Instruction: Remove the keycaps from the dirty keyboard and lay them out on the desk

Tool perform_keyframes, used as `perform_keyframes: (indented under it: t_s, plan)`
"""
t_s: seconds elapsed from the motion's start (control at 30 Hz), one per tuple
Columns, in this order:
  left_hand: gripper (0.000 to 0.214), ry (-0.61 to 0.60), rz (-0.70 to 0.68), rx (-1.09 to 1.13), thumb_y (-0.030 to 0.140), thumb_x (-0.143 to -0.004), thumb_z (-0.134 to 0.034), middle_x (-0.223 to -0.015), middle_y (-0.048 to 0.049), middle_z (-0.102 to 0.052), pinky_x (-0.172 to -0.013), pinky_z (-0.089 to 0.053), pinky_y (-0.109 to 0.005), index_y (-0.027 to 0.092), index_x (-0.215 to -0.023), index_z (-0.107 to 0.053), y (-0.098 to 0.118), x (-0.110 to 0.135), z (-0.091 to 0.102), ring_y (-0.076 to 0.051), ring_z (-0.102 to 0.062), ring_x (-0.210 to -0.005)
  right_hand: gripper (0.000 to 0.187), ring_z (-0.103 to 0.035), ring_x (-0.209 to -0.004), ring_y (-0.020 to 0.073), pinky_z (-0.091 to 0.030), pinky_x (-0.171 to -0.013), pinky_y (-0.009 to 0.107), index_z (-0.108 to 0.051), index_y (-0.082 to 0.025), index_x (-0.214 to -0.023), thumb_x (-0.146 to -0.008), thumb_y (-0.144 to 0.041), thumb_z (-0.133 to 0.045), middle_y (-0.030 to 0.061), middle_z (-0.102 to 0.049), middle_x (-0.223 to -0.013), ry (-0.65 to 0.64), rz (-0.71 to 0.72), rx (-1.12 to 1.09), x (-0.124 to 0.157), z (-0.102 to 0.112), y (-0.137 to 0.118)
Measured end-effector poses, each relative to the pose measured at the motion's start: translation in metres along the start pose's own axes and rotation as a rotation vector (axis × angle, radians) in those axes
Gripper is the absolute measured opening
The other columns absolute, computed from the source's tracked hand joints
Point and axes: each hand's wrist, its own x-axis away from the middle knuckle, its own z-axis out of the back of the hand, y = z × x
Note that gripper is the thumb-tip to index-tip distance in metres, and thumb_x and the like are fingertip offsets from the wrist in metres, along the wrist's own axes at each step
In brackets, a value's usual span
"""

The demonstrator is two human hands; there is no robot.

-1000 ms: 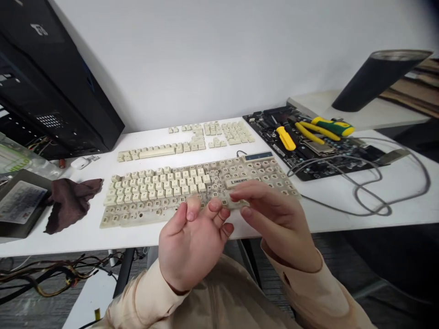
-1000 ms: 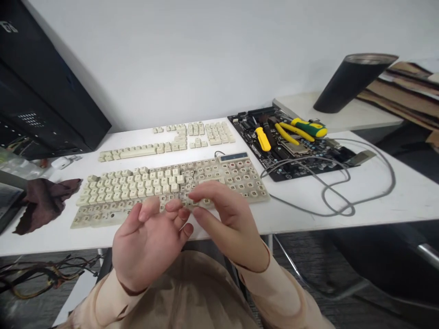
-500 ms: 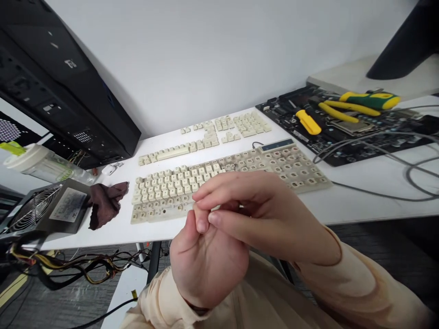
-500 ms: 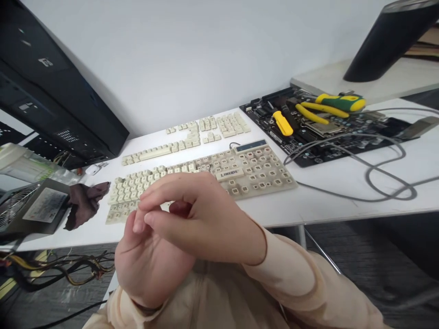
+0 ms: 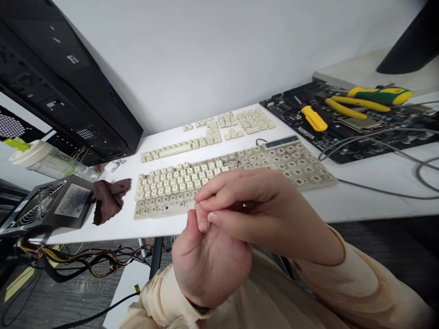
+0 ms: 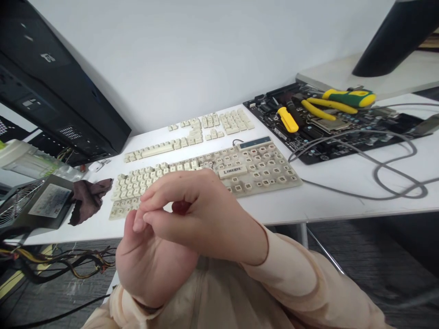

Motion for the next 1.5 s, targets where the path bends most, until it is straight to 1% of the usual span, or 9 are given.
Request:
perform_keyframes:
  t_s: [0.1,0.3,0.5,0.63,0.93,1.13,1.27,1.37,1.5]
  plan:
    - [0.029,0.009,-0.016,-0.023,0.039,-0.075,-0.064,-0.076,0.0024,-0.06,-0.097,-0.042,-0.035,0.025,-0.056,-0.048,0.0,0.0,0.0,-0.019,-0.058,-0.1,0.022,-0.064,-0.07,0.0112,-0.051,-0.062,0.021,-0.064,-0.018,-0.059,-0.07,-0.001,-0.056,-0.0018,-0.069,-0.072,0.006,0.003,-0.014,0.0,-0.001,0.001]
    - [0.018,-0.133,-0.011,0.105,0.029,-0.081,-0.06,-0.076,0.0065,-0.064,-0.092,-0.046,-0.021,0.025,-0.063,-0.057,0.0,0.0,-0.001,-0.011,-0.061,-0.097,0.022,-0.064,-0.069,0.0103,-0.051,-0.062,0.019,-0.064,-0.017,-0.059,-0.069,0.0,-0.055,-0.002,-0.068,-0.07,0.028,0.017,-0.023,0.0,-0.002,0.002]
    - [0.018,-0.161,-0.05,0.153,0.026,-0.083,-0.056,-0.087,0.0056,-0.069,-0.093,-0.048,-0.021,0.022,-0.066,-0.06,-0.001,0.0,-0.001,-0.011,-0.062,-0.101,0.018,-0.064,-0.068,0.0102,-0.051,-0.06,0.018,-0.066,-0.015,-0.062,-0.067,-0.001,-0.057,0.0009,-0.07,-0.074,0.013,0.008,0.003,0.0,-0.001,0.003]
    - [0.018,-0.197,-0.04,0.148,0.027,-0.085,-0.055,-0.088,0.0059,-0.07,-0.095,-0.047,-0.019,0.022,-0.069,-0.061,-0.002,0.0,0.001,-0.011,-0.061,-0.105,0.017,-0.063,-0.067,0.0095,-0.051,-0.062,0.018,-0.066,-0.015,-0.061,-0.066,0.0,-0.058,0.0005,-0.069,-0.074,0.01,0.008,0.008,0.0,0.0,0.004]
    - [0.018,-0.282,-0.03,0.104,0.031,-0.089,-0.047,-0.093,0.0083,-0.069,-0.098,-0.043,-0.016,0.024,-0.074,-0.055,-0.003,0.0,0.004,-0.006,-0.058,-0.108,0.016,-0.062,-0.067,0.0081,-0.044,-0.051,0.015,-0.065,-0.015,-0.062,-0.066,0.0,-0.058,0.0002,-0.069,-0.074,0.004,0.021,0.06,0.001,0.0,0.004]
    - [0.029,-0.245,-0.084,0.002,0.032,-0.09,-0.042,-0.087,0.0079,-0.066,-0.095,-0.045,-0.014,0.021,-0.063,-0.037,-0.004,0.0,0.006,-0.003,-0.061,-0.1,0.015,-0.061,-0.066,0.0081,-0.043,-0.051,0.015,-0.064,-0.015,-0.061,-0.068,-0.003,-0.058,-0.0003,-0.068,-0.073,0.0,0.034,0.094,0.001,-0.001,0.004]
    - [0.036,-0.068,-0.108,-0.217,0.04,-0.088,-0.036,-0.077,0.0023,-0.06,-0.09,-0.049,-0.023,0.02,-0.061,-0.023,-0.002,-0.001,0.011,-0.008,-0.063,-0.091,0.015,-0.061,-0.065,0.0078,-0.043,-0.05,0.015,-0.065,-0.015,-0.062,-0.068,-0.003,-0.059,0.0003,-0.069,-0.075,-0.003,0.036,0.108,0.001,0.001,0.006]
    - [0.038,-0.006,-0.03,-0.301,0.044,-0.086,-0.033,-0.077,-0.0007,-0.056,-0.084,-0.051,-0.034,0.019,-0.061,-0.017,-0.002,-0.003,0.018,-0.014,-0.061,-0.088,0.013,-0.065,-0.075,0.0112,-0.051,-0.061,0.018,-0.068,-0.016,-0.071,-0.071,-0.006,-0.06,0.0014,-0.07,-0.081,-0.052,0.028,0.016,0.003,0.006,0.012]
    - [0.042,-0.123,0.106,-0.137,0.048,-0.082,-0.039,-0.079,-0.0006,-0.061,-0.078,-0.051,-0.037,0.018,-0.057,-0.024,0.01,-0.007,0.028,-0.017,-0.061,-0.084,0.033,-0.06,-0.104,0.0172,-0.051,-0.091,0.033,-0.063,-0.023,-0.11,-0.079,-0.011,-0.06,0.0029,-0.065,-0.11,0.042,0.004,-0.081,0.011,0.017,0.023]
